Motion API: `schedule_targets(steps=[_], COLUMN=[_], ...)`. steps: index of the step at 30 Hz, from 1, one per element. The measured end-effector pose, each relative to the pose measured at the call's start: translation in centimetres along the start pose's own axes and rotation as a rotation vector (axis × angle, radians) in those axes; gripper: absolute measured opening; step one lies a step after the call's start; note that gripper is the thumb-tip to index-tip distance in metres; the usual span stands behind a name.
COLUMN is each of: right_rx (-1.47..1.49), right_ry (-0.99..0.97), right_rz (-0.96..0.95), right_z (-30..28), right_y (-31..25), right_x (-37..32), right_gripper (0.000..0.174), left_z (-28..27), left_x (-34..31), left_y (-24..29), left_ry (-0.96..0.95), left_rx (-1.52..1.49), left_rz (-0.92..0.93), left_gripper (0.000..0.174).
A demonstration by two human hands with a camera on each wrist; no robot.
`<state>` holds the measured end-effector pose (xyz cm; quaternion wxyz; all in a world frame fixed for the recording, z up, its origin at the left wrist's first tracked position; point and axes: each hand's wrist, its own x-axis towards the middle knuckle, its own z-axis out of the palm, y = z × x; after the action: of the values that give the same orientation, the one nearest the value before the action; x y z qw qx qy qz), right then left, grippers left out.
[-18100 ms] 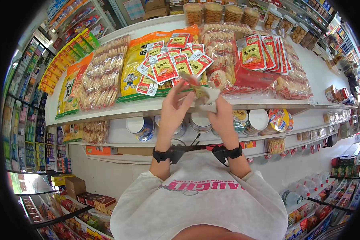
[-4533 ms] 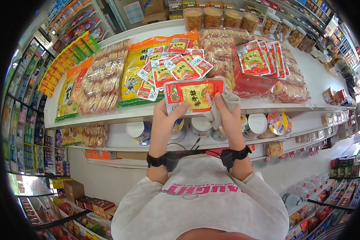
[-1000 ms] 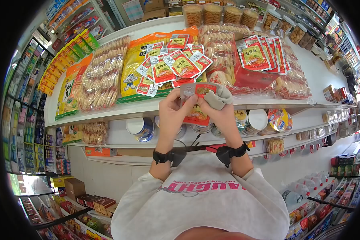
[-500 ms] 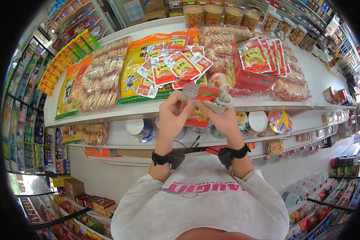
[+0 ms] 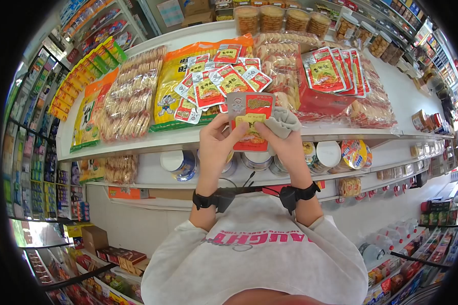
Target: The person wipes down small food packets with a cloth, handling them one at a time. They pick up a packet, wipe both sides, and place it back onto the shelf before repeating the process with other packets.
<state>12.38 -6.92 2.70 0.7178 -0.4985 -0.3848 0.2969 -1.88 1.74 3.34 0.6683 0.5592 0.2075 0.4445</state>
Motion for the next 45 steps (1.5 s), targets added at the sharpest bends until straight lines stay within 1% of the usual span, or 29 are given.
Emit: schedule_targets(steps=[3, 5, 8, 11, 15, 17, 20, 21, 23, 26, 29, 30, 32, 33, 35, 36, 39, 41, 42, 45], right_rx=[0.050, -0.007, -0.058, -0.083, -0.108, -0.072, 0.011, 0.045, 0.034, -0.016, -0.065, -0.078, -0.126, -0.150, -0.054, -0.004, 0.399, 0.376, 0.364, -0.034], right_ry=[0.023, 0.019, 0.013, 0.006, 0.005, -0.003, 0.037, 0.058, 0.039, 0.023, 0.006, 0.001, 0.028, 0.042, 0.235, 0.327, 0.431, 0.397, 0.381, 0.403], right_rz=[0.038, 0.005, -0.015, -0.013, 0.016, 0.078, 0.122, 0.126, 0.082, 0.056, 0.074, 0.084, 0.077, 0.072, 0.076, 0.077, 0.074, 0.047, 0.032, -0.155], right_z=[0.1, 0.1, 0.0, -0.2, -0.4, -0.5, 0.1, 0.5, 0.7, 0.2, -0.6, -0.8, -0.7, -0.7, -0.8, -0.8, -2.7, -3.4, -3.2, -1.6], right_y=[-0.6, -0.7, -0.7, 0.0, 0.9, 1.9, 1.7, 1.6, 1.6, 1.6, 1.8, 1.9, 1.9, 1.9, 1.7, 1.6, 3.3, 3.9, 3.5, 2.5], right_x=[-0.1, -0.1, -0.3, -0.5, -0.5, -0.3, -0.3, -0.3, -0.5, -0.6, -0.5, -0.5, -0.6, -0.6, -0.5, -0.3, -0.1, -0.4, -0.5, 0.3], right_gripper=[0.030, 0.026, 0.022, 0.018, 0.017, 0.017, 0.019, 0.019, 0.020, 0.020, 0.020, 0.020, 0.022, 0.023, 0.025, 0.027, 0.033, 0.038, 0.040, 0.044], left_z=[-0.7, -0.9, -0.7, -0.8, -1.3, -1.2, -0.6, -0.5, -0.6, -0.3, -1.4, -1.4, -1.3, -1.3, -1.4, -1.6, -1.9, -1.2, -1.1, -0.7], left_x=[0.1, 0.1, 0.0, 0.2, 0.3, 0.4, 0.4, 0.4, 0.4, 0.5, 0.4, 0.4, 0.4, 0.4, 0.5, 0.5, 0.5, 0.5, 0.5, 0.3], left_y=[0.0, -0.2, -0.7, -0.7, -1.3, -1.6, -0.9, -1.0, -1.4, -1.0, -1.6, -1.5, -1.4, -1.5, -1.8, -2.0, -2.0, -1.7, -1.9, -2.9], left_ry=[-0.065, -0.088, -0.088, -0.124, -0.122, -0.099, -0.012, 0.025, 0.098, 0.071, -0.036, -0.032, -0.031, -0.021, 0.004, 0.013, 0.024, 0.012, -0.029, -0.149], left_rx=[-0.007, -0.015, 0.019, 0.044, 0.055, 0.053, 0.018, 0.001, -0.031, -0.002, 0.061, 0.073, 0.099, 0.110, 0.132, 0.133, 0.100, 0.035, 0.028, 0.011], left_rz=[-0.110, -0.168, 0.001, 0.079, 0.083, 0.104, -0.067, -0.076, -0.094, -0.110, -0.163, -0.110, -0.005, 0.005, 0.027, -0.022, -0.148, -0.203, -0.199, -0.196], left_gripper=[0.021, 0.019, 0.014, 0.010, 0.008, 0.009, 0.011, 0.012, 0.014, 0.017, 0.019, 0.019, 0.021, 0.021, 0.022, 0.022, 0.022, 0.025, 0.026, 0.031])
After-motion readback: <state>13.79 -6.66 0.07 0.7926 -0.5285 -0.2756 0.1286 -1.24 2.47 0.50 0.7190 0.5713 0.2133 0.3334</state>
